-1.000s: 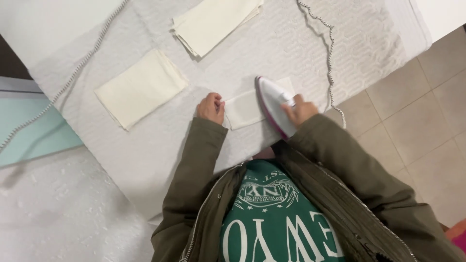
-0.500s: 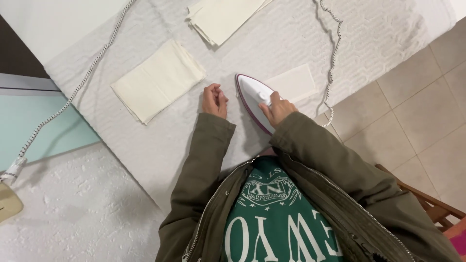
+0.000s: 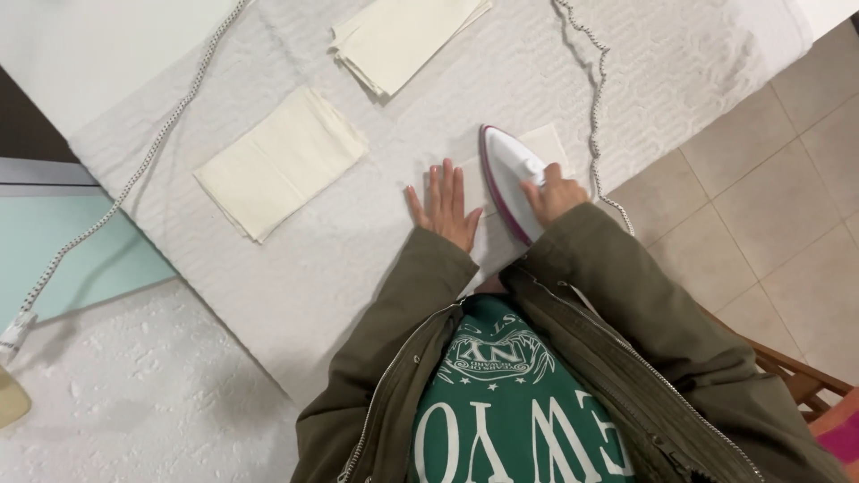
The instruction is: Ironing small rectangular fabric pieces on a white covered workbench.
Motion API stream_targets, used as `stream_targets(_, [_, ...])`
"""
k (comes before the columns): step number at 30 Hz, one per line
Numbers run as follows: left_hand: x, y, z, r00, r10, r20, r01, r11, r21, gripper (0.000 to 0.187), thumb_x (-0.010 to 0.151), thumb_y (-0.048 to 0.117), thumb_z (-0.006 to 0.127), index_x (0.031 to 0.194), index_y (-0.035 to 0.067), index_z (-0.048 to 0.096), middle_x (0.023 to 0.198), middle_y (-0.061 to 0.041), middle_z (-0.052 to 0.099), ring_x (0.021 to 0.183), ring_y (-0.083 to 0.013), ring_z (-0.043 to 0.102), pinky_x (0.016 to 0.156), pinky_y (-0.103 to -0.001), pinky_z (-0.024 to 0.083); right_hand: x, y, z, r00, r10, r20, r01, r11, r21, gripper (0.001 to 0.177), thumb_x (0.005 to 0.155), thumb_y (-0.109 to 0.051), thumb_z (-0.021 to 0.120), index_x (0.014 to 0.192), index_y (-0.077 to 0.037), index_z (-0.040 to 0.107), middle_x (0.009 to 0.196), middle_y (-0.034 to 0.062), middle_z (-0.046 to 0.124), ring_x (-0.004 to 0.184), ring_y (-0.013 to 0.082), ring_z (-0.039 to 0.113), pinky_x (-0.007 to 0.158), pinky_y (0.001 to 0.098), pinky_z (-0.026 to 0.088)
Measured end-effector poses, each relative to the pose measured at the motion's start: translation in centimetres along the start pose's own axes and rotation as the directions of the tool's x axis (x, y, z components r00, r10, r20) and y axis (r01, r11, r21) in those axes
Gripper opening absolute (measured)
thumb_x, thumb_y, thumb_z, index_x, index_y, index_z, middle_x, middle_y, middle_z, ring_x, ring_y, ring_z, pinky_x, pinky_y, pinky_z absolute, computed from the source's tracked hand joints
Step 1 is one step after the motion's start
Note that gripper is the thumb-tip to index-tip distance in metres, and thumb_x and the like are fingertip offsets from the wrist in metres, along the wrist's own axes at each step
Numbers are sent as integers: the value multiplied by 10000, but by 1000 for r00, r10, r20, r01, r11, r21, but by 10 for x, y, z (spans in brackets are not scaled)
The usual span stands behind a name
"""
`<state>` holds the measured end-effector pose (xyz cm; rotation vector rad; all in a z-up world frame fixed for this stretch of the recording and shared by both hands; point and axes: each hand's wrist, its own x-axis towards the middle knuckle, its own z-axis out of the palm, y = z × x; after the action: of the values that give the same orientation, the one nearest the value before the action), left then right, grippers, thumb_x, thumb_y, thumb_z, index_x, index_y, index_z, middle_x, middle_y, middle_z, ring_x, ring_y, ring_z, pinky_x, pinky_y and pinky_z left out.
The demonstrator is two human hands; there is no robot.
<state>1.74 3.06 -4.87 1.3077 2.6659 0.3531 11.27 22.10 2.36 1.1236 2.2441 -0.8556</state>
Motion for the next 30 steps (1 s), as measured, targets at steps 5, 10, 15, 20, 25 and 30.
stream_targets(5, [1, -1, -3, 989, -45, 139, 45, 999, -3, 862, 1023, 574, 408, 1627, 31, 119, 1716, -146, 22, 1586, -291, -5, 1225, -656, -41, 27, 62, -19, 990, -30, -136, 32, 999, 16, 493, 1062, -420, 480, 1213, 50, 491, 839, 280, 695, 624, 363, 705, 477, 461, 597])
stream_targets(10, [3, -2, -5, 974, -69, 214, 50, 994, 93, 872, 1011, 584, 420, 1616, 26, 133, 1707, -154, 20, 1579, -300, 13, 1214, -654, -38, 59, 115, -55, 930, -154, -334, 138, 988, -72, 505, 1055, -453, 570, 1196, 32, 553, 821, 314, 687, 718, 479, 691, 626, 563, 570])
stream_targets(15, [26, -18, -32, 969, -244, -28, 225, 928, -296, 563, 981, 318, 682, 1464, 81, 517, 1408, -109, 576, 1331, -307, 485, 1164, -513, 327, 105, 144, -129, 916, -208, -344, 164, 974, -153, 500, 1058, -456, 606, 1206, 19, 559, 856, 327, 673, 791, 513, 666, 687, 596, 541])
stream_targets(20, [45, -9, -50, 951, -290, -111, 251, 928, -276, 323, 841, 169, 792, 1102, 76, 627, 1096, -88, 609, 1095, -305, 517, 1005, -479, 378, 109, 112, -168, 758, -454, -468, 371, 890, -263, 427, 1000, -302, 708, 1226, 27, 554, 1039, 285, 660, 937, 464, 637, 799, 565, 520])
stream_targets(25, [47, 4, -67, 938, -336, -86, 303, 914, -269, 210, 823, 139, 785, 942, 98, 617, 1050, -104, 575, 1065, -310, 510, 969, -467, 370, 102, 22, -108, 655, -716, -240, 727, 684, -58, 295, 978, -146, 748, 1201, -51, 580, 1217, 169, 615, 1190, 315, 586, 1053, 431, 505])
stream_targets(30, [36, -6, -54, 957, -209, -203, 101, 891, -444, 188, 870, 73, 744, 1023, 93, 635, 1052, -78, 649, 1087, -311, 583, 966, -479, 403, 122, -31, -63, 509, -747, 428, 822, 569, 15, 573, 821, -254, 807, 1343, -192, 581, 1193, 77, 683, 1167, 271, 606, 1073, 486, 432])
